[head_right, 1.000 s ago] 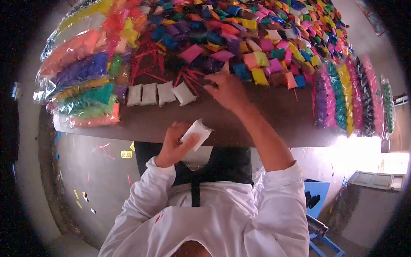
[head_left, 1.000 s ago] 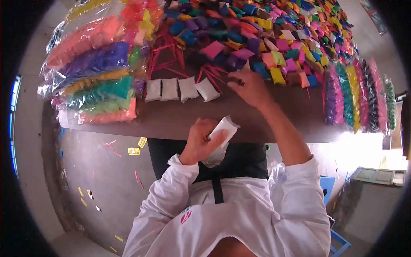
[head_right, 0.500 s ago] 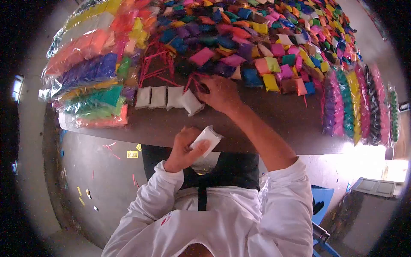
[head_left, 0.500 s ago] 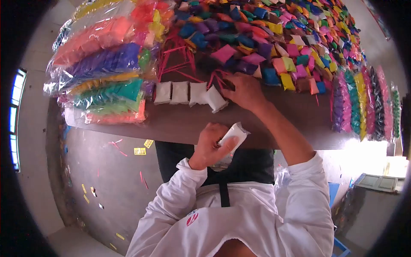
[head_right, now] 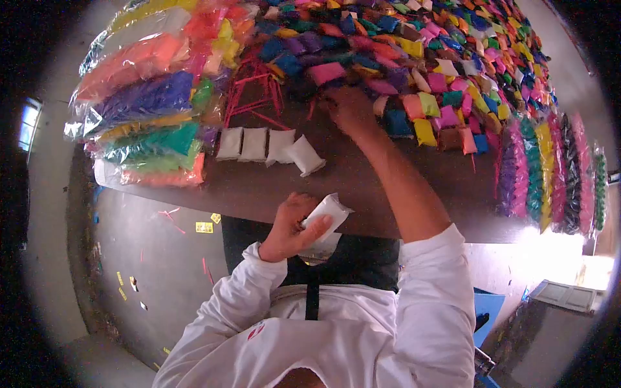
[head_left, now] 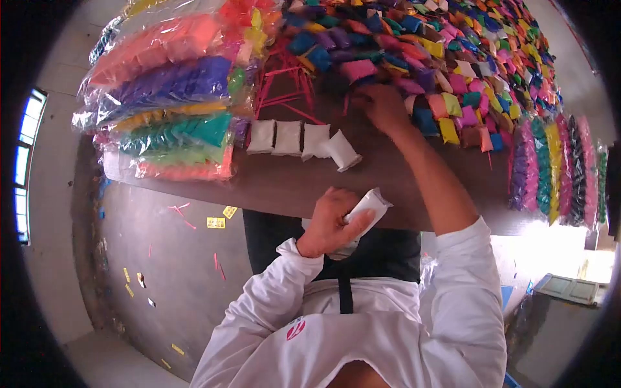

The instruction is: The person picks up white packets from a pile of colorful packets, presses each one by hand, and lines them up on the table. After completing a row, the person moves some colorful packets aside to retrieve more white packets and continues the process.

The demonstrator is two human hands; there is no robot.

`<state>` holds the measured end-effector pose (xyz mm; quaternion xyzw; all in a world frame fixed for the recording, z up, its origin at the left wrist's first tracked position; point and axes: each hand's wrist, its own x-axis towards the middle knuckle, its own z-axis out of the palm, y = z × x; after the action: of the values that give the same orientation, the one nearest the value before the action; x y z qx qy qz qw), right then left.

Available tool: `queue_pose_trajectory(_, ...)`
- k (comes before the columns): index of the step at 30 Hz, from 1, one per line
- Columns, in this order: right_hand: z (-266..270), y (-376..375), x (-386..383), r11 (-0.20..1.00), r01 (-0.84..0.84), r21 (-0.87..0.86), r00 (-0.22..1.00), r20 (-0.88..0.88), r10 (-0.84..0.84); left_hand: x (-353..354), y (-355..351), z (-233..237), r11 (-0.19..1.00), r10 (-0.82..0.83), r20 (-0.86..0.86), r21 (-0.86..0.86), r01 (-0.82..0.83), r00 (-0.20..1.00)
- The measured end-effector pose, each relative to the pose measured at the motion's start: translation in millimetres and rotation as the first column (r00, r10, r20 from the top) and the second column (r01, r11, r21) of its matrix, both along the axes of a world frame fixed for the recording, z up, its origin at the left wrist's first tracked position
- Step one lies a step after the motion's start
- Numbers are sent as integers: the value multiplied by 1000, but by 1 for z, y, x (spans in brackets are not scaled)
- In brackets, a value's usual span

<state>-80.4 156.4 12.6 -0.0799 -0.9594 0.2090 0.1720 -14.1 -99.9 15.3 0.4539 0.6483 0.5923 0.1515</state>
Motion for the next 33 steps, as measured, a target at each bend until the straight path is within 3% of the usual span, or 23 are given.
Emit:
queue_pose_trajectory(2,9,6,-6,999,21,28,998,63,-23,-3,-2,-5,997,-37,-3,-63,36,999)
queue_pose_trajectory(5,22,-23,8,983,157,98,984,-99,-147,-4,-4,-5,996,-73,74,-41,76,995)
queue_pose_trajectory(8,31,-53,34,998,5,-57,981,-196,-16,-2,-4,-1,999,-37,22,-29,37,999)
queue_pose_trajectory(14,20,-75,61,968,-176,-178,983,23,183,-2,0,-9,997,-65,-7,42,65,998)
queue_pose_trajectory(17,38,-80,65,919,87,-386,990,140,-35,-4,-2,-2,999,-40,-65,-19,39,997)
queue_pose_trajectory(20,24,-70,59,979,58,-196,998,3,-58,-1,-1,-9,1000,-22,-64,1,22,998)
queue_pose_trajectory(23,17,-58,59,987,43,-157,991,-116,-61,-2,-3,-3,999,-43,3,-15,44,999)
queue_pose_trajectory(26,50,-56,80,825,148,-545,988,123,-97,-2,-5,-12,997,-30,24,-64,31,999)
queue_pose_trajectory(29,76,-55,113,489,125,-863,944,256,209,0,-4,-4,1000,-12,28,-23,13,1000)
queue_pose_trajectory(33,74,-54,148,436,110,-893,893,281,351,3,-2,-13,999,24,39,-45,-23,999)
